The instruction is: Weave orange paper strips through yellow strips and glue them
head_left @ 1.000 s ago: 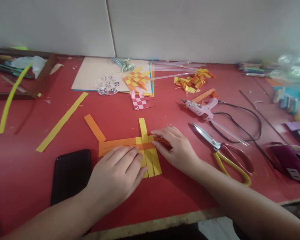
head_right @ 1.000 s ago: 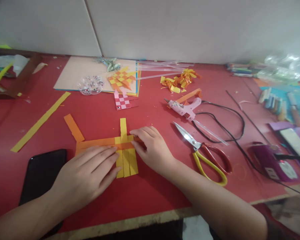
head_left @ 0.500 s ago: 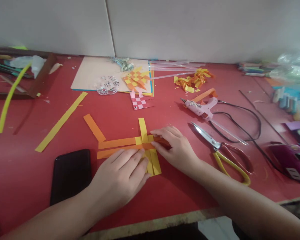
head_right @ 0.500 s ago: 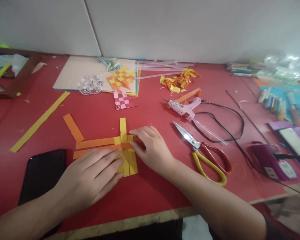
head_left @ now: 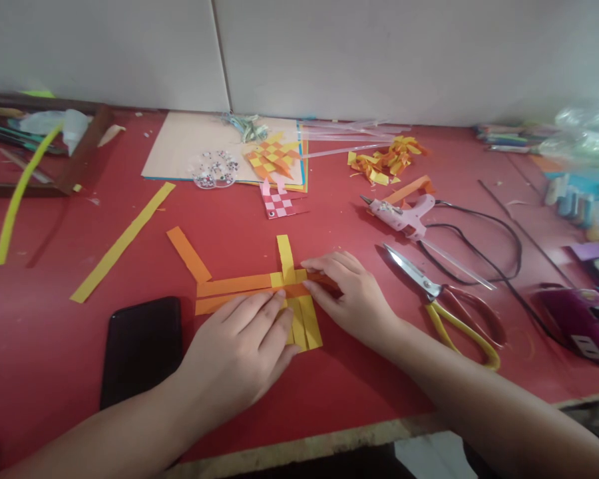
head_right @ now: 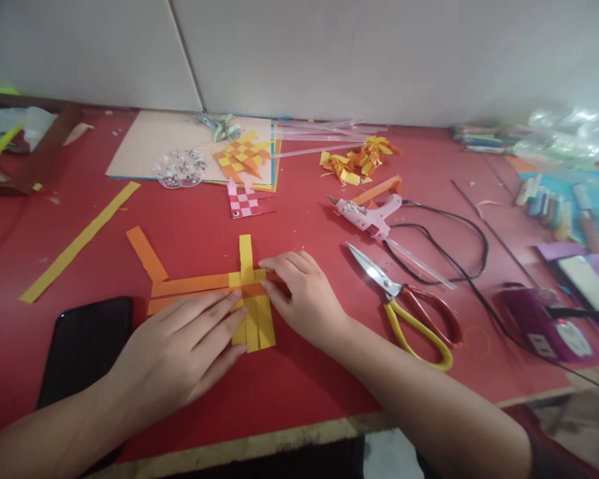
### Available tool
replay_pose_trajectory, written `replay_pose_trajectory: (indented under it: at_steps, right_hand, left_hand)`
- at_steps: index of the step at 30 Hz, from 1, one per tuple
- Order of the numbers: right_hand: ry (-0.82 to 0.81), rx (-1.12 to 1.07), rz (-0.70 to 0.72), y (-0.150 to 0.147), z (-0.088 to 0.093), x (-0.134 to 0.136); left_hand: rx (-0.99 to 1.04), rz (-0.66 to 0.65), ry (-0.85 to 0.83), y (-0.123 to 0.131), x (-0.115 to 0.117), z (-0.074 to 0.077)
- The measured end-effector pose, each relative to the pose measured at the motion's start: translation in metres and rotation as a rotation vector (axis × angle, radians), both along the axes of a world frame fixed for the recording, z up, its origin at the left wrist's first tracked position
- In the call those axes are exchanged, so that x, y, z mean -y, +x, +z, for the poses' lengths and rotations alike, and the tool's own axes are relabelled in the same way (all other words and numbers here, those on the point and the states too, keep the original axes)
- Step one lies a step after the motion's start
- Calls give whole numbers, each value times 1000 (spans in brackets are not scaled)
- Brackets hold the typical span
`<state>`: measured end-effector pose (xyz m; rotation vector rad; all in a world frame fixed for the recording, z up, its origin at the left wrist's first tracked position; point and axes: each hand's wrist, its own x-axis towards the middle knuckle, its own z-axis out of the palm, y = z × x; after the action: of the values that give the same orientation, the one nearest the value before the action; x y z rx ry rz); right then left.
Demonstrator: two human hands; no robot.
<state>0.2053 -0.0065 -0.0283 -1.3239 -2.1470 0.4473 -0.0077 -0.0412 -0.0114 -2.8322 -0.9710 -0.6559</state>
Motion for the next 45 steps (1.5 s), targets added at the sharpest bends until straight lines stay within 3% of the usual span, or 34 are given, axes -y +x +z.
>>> replay_pose_trajectory:
  at_steps: [29,45]
  right_hand:
    - [-23,-6,23,2,0,-1]
    - [-3,-8,15,1,0,-1]
  left_hand:
    - [-58,33,-30,-1,1,-5]
    - [-123,-27,-75,-3,1,-6]
